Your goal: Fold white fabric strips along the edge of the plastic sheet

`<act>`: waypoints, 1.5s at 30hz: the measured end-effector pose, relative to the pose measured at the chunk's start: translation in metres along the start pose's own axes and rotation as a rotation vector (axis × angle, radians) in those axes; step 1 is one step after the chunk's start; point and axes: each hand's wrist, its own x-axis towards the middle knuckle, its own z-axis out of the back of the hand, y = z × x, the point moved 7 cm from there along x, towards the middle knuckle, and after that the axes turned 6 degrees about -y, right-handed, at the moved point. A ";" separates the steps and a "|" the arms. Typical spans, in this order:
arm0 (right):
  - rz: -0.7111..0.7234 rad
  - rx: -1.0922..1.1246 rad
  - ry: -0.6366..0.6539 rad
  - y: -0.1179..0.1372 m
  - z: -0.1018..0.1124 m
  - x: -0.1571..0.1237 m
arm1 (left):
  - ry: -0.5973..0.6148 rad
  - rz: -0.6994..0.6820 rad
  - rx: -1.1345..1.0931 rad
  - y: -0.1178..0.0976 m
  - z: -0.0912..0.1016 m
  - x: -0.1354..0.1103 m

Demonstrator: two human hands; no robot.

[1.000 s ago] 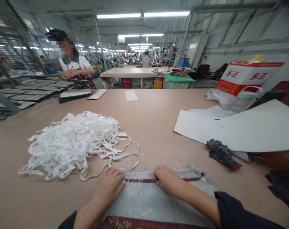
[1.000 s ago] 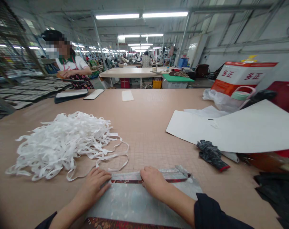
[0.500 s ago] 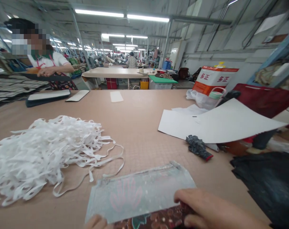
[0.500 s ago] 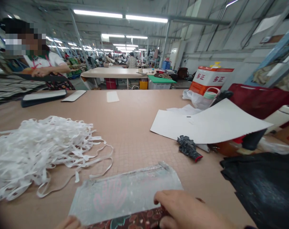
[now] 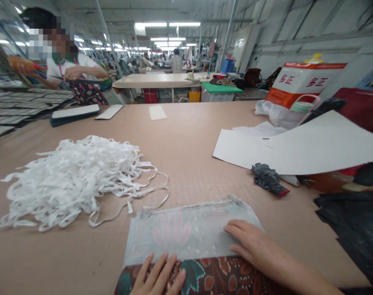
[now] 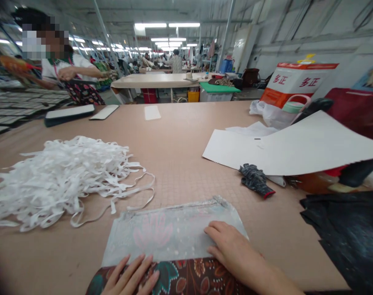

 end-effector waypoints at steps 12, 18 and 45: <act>0.125 -0.236 -0.361 -0.048 -0.030 -0.087 | 0.247 0.270 -0.348 -0.004 -0.017 -0.021; 0.262 -0.218 -0.530 -0.044 -0.020 -0.099 | 0.229 0.309 -0.356 -0.009 -0.015 -0.020; 0.480 -0.306 -0.310 0.004 -0.057 -0.087 | 0.179 0.479 -0.011 -0.016 -0.006 -0.007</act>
